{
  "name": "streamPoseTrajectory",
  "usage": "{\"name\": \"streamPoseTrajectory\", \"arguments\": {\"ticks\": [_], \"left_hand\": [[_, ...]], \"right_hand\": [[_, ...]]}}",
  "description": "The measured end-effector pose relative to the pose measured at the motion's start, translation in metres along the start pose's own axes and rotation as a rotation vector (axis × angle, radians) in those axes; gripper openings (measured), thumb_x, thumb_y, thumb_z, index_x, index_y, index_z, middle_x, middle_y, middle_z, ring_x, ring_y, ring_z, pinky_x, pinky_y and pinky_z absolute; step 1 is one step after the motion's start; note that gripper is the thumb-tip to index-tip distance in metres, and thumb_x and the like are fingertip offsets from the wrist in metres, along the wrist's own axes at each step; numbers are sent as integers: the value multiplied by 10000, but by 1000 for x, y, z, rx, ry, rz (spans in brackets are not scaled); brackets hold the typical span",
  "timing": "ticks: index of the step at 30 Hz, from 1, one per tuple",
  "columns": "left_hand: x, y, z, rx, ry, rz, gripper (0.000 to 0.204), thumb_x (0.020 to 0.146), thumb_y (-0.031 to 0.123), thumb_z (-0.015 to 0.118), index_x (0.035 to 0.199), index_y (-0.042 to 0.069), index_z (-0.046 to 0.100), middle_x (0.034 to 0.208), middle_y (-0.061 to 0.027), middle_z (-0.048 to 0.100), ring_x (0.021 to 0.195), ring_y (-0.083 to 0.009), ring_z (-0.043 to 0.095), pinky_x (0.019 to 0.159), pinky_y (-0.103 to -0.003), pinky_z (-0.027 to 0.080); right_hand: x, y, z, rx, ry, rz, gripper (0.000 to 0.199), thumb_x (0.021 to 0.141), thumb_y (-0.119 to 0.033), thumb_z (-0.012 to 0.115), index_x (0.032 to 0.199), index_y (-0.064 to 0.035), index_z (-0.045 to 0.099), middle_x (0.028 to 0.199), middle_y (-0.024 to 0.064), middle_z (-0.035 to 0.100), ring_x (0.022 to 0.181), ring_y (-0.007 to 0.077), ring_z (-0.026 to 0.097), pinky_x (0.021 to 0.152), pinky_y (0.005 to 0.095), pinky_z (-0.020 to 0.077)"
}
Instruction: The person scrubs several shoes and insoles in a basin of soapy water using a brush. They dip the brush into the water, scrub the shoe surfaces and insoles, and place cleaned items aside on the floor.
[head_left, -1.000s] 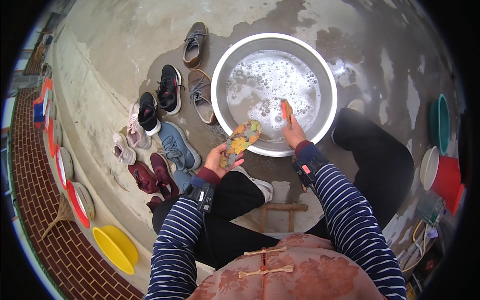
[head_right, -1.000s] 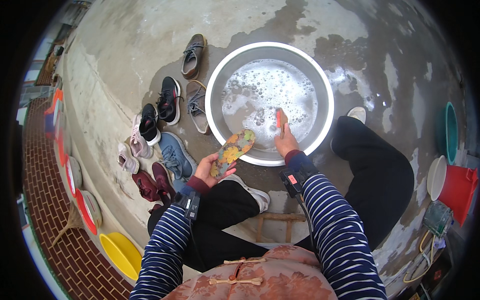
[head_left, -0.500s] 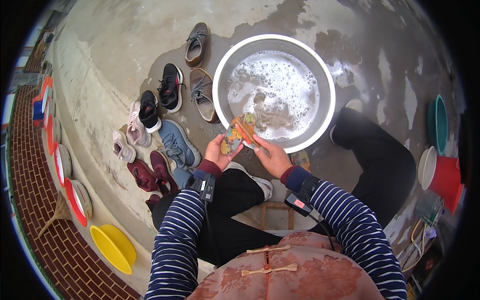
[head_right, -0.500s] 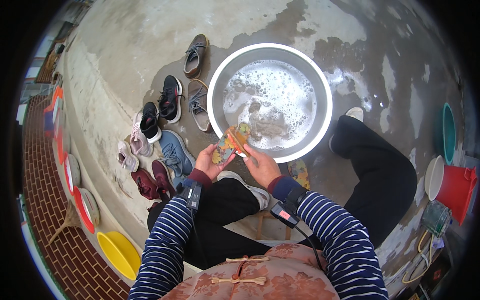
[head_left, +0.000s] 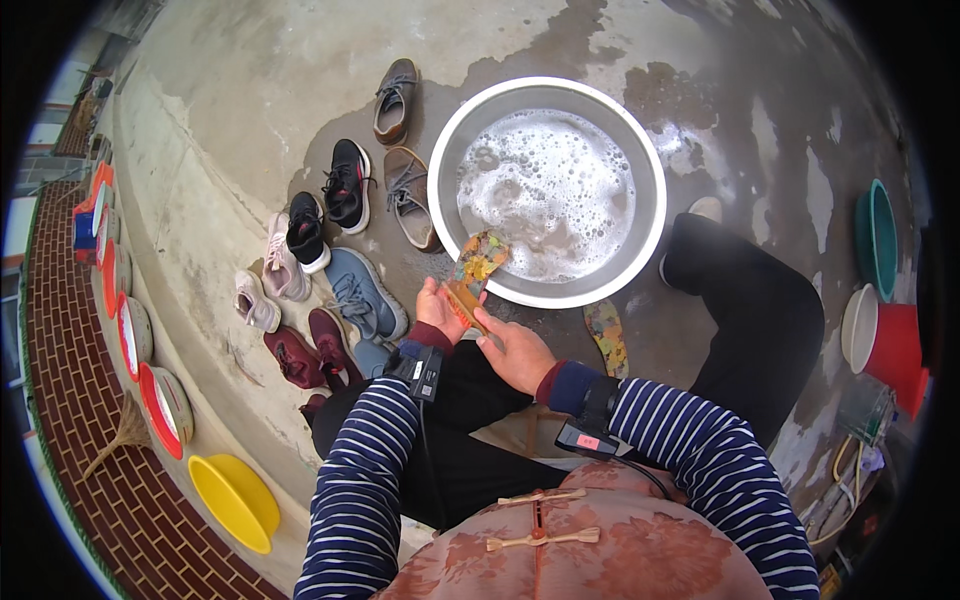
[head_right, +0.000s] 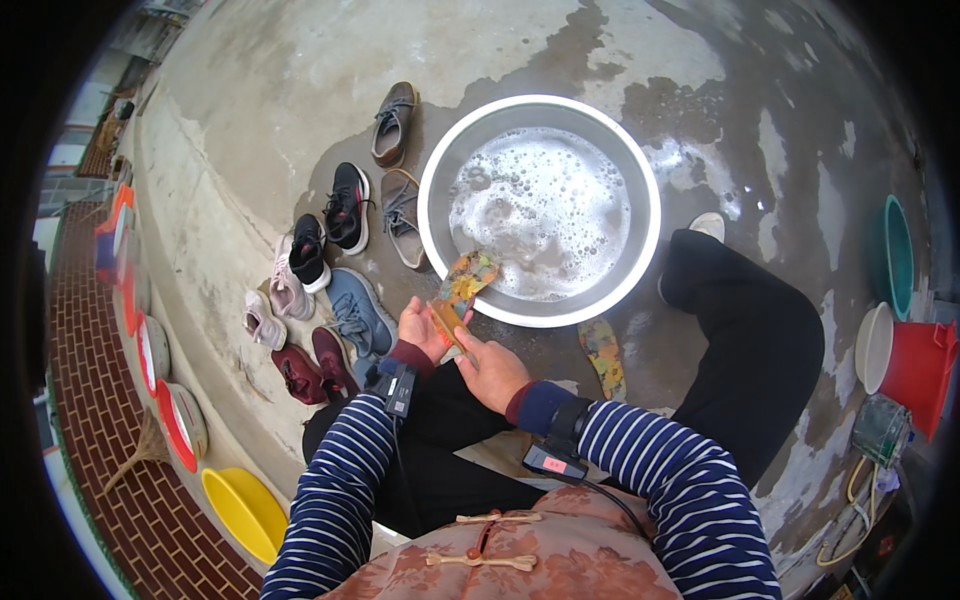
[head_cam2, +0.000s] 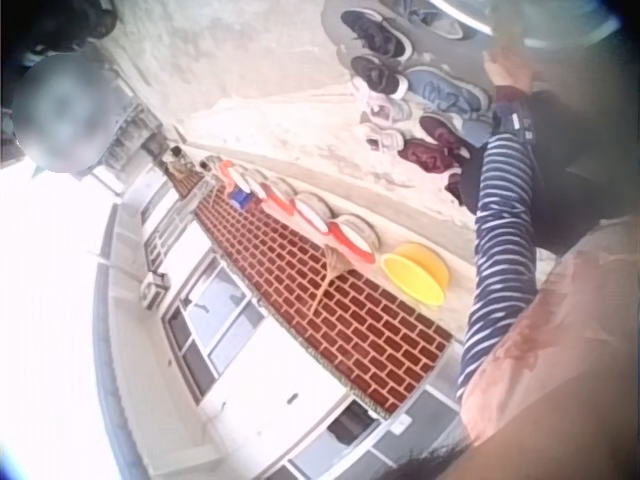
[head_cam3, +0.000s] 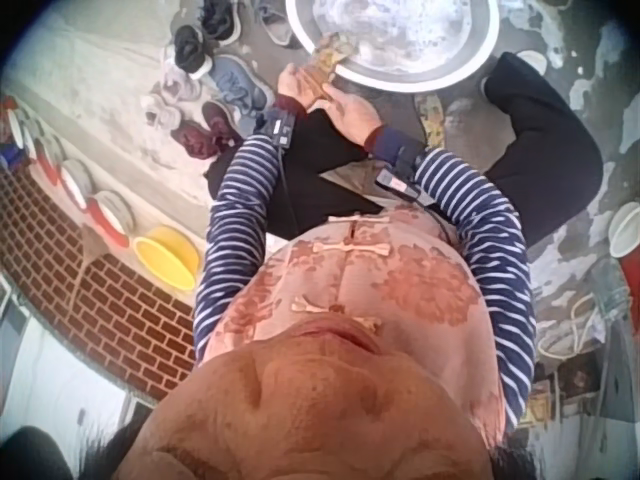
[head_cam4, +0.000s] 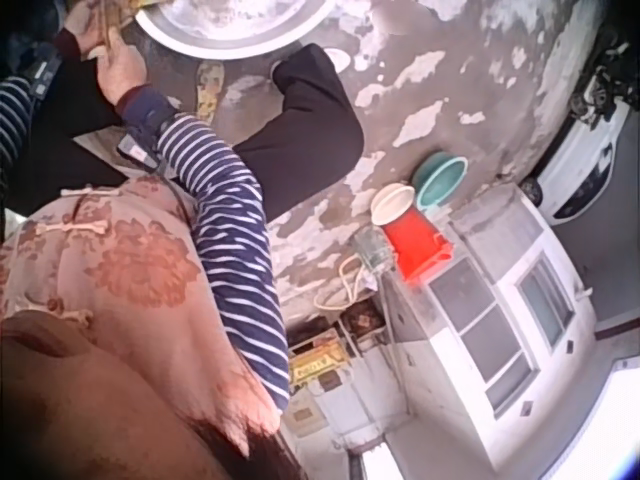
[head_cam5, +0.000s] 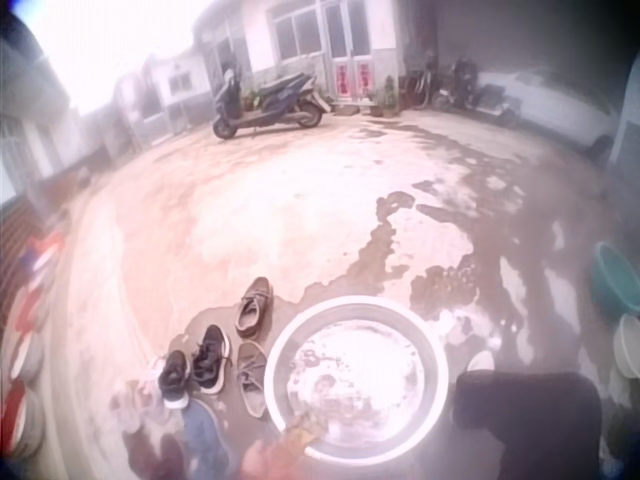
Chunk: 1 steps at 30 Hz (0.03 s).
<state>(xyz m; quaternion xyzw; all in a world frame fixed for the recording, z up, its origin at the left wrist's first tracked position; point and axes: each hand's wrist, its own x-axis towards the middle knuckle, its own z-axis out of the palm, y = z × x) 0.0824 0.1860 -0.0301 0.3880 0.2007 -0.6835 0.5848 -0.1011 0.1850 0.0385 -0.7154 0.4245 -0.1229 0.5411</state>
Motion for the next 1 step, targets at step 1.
{"name": "streamPoseTrajectory", "arguments": {"ticks": [1], "left_hand": [[2,1,0,17,-5,4,717,996,527,130,1426,-33,256,1433,-231,377,1281,-399,416,1079,-528,326]], "right_hand": [[-6,-8,2,20,-50,25,512,890,-274,581,1382,-192,471,842,253,599,837,418,611,793,475,475]]}}
